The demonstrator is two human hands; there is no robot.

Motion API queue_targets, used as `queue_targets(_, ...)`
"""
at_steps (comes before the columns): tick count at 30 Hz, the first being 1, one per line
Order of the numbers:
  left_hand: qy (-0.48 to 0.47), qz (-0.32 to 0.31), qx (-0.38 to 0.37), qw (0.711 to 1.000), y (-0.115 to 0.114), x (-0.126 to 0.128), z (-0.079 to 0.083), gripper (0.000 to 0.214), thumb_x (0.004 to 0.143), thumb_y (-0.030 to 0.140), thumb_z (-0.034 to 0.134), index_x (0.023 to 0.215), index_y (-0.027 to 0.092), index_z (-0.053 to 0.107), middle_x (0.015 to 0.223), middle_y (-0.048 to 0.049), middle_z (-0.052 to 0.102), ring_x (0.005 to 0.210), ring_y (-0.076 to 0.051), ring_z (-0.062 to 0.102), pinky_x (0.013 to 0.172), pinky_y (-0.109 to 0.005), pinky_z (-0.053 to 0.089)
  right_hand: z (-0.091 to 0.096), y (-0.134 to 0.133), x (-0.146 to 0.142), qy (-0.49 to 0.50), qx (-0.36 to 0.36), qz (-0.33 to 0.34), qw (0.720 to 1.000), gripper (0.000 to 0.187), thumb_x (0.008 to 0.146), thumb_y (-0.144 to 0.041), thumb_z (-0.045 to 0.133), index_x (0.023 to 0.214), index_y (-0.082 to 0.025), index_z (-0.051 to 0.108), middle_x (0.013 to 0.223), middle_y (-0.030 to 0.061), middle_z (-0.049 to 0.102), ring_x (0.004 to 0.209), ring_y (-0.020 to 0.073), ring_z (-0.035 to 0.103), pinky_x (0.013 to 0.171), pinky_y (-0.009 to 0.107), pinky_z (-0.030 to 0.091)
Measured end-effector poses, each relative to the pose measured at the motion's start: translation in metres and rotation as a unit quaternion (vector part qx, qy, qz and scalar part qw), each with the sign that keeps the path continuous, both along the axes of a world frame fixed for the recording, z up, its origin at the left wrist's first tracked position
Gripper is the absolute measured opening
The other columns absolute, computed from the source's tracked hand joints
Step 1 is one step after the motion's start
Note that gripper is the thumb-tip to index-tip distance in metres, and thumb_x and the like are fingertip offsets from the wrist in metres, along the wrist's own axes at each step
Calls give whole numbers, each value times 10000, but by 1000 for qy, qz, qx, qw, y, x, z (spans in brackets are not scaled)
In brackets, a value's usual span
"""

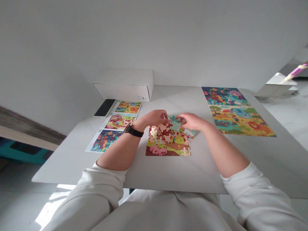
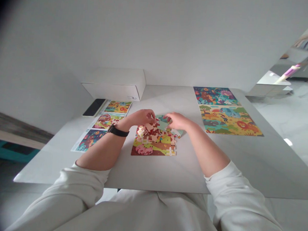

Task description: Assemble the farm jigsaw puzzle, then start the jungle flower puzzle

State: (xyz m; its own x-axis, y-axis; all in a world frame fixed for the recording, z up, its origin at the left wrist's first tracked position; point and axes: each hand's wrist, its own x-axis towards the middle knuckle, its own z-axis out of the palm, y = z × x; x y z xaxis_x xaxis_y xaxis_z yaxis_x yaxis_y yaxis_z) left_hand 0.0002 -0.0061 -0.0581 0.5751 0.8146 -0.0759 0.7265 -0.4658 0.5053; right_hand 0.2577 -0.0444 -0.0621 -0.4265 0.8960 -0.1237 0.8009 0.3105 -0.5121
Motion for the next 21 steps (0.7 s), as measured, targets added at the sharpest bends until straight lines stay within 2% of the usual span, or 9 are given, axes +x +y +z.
queue_targets(2, -6, 20, -21, 1000, 3, -4, 1, 297, 903, 451, 696, 1079, 223, 770, 917, -20, 794, 766, -170, 703, 665, -254, 482, -5, 7, 7, 78, -40, -15, 996, 527, 838, -173, 835, 1351, -229, 732, 1209, 69, 790, 910, 183, 730, 837, 277, 557)
queue_targets(4, -2, 38, -7, 999, 7, -8, -2, 303, 912, 448, 697, 1097, 222, 776, 940, -27, 802, 793, -172, 712, 685, -247, 493, -10, 13, 15, 102, -35, -51, 993, 497, 857, -159, 813, 1345, -217, 736, 1204, 75, 795, 899, 175, 734, 838, 279, 565)
queue_targets(8, 51, 67, 90, 992, 14, -16, -17, 316, 945, 479, 682, 1086, 216, 787, 1084, -77, 788, 970, -221, 724, 842, -282, 532, -22, 22, 24, -4, 52, -118, 992, 419, 897, -183, 795, 1313, -196, 754, 1251, 119, 779, 1050, 221, 738, 946, 312, 555)
queue_targets(11, 91, 117, 132, 980, 17, -15, -28, 378, 988, 501, 643, 1179, 198, 767, 1232, -142, 746, 1124, -274, 705, 961, -342, 531, -30, 25, 19, -77, 96, -117, 985, 374, 978, -347, 747, 1312, -178, 760, 1308, 165, 746, 1154, 266, 712, 1027, 350, 526)
queue_targets(13, 112, 138, 137, 974, 17, -10, -32, 403, 1020, 517, 598, 1191, 188, 758, 1262, -172, 736, 1166, -299, 696, 980, -370, 526, -33, 27, 10, -101, 114, -107, 983, 392, 1007, -415, 710, 1315, -178, 762, 1303, 169, 740, 1174, 274, 700, 1046, 355, 510)
queue_targets(16, 132, 150, 133, 971, 17, 2, -34, 467, 1061, 548, 506, 1172, 168, 753, 1197, -191, 761, 1130, -312, 715, 942, -380, 528, -32, 34, -3, -107, 116, -91, 983, 372, 1026, -450, 680, 1281, -198, 779, 1261, 149, 753, 1136, 256, 706, 1000, 328, 507)
queue_targets(21, 161, 151, 127, 967, 15, 13, -33, 568, 1101, 548, 379, 1161, 150, 780, 1146, -203, 790, 1090, -312, 740, 916, -375, 529, -21, 46, -18, -110, 55, -105, 987, 402, 1018, -575, 647, 1054, -212, 816, 1091, 126, 812, 953, 247, 728, 779, 304, 486)
